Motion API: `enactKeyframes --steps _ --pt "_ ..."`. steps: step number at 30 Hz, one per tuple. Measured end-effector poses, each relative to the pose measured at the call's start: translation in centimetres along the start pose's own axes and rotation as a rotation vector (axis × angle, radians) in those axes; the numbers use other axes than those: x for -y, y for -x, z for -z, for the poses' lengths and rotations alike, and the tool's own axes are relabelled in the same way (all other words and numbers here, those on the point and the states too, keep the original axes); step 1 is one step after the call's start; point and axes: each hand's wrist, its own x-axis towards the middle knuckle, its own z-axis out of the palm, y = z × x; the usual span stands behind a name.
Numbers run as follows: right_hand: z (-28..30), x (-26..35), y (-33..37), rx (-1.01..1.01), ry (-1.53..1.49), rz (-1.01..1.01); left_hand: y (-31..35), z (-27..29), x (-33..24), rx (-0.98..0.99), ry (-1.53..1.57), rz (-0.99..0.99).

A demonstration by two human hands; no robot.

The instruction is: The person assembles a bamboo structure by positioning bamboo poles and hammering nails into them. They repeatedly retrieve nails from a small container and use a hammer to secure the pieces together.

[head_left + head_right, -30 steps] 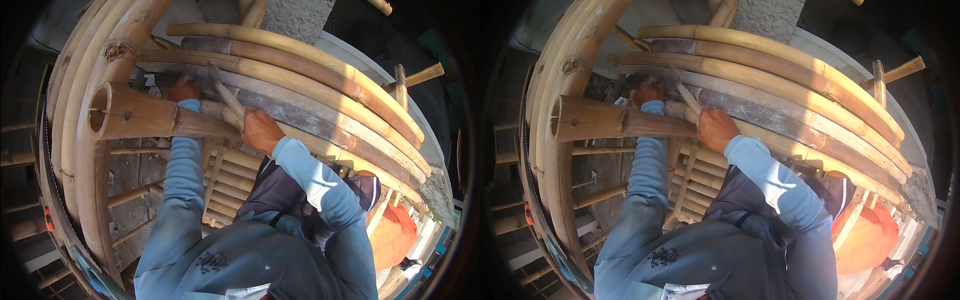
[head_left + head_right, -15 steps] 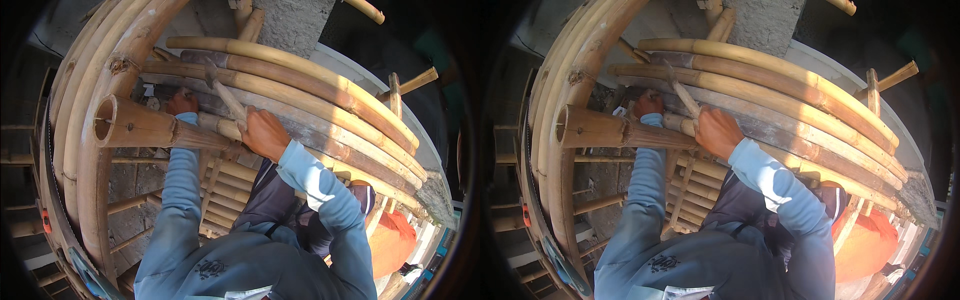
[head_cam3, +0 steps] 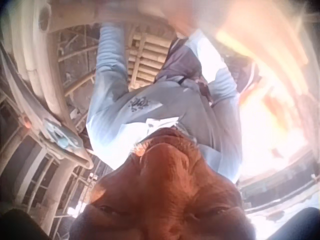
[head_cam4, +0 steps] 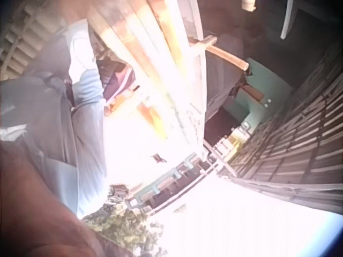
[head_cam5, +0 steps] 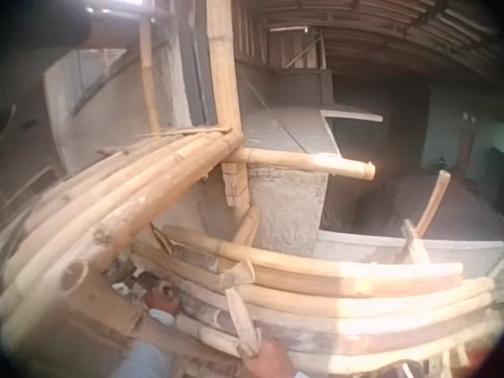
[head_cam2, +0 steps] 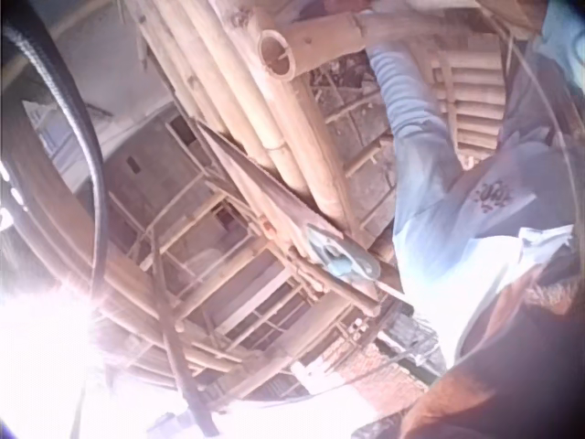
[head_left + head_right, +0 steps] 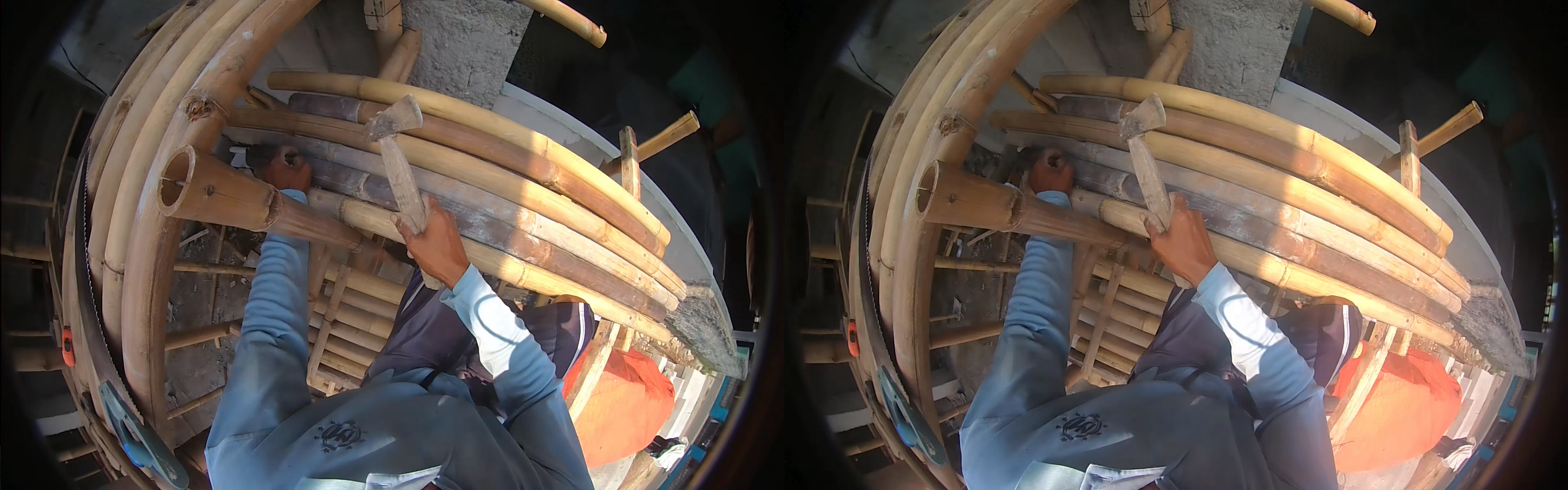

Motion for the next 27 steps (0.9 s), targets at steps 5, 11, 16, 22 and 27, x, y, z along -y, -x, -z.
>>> enactKeyframes --steps 5,11,16,22,27 --pt "2.7 -1.6 -3.1 -0.172 0.003 0.005 -4.6 -2.2 1.7 0.350 0.609 0.422" --pt "5.7 -3.3 -12.4 -0.244 0.441 0.085 -6.4 -4.6 -2.8 0.141 0.044 -0.413" --pt "11.9 -6.5 -22.0 -0.208 0.432 0.055 -5.1 -5.3 -5.7 0.324 -0.226 -0.215" --pt "9.6 -8.6 -23.8 -0.119 0.397 -0.079 -4.7 -5.4 -5.1 0.275 -0.332 -0.147" --pt "11.0 -8.8 -23.5 -0.120 0.342 -0.049 -4.2 -4.5 -7.0 0.293 -0.232 -0.090"
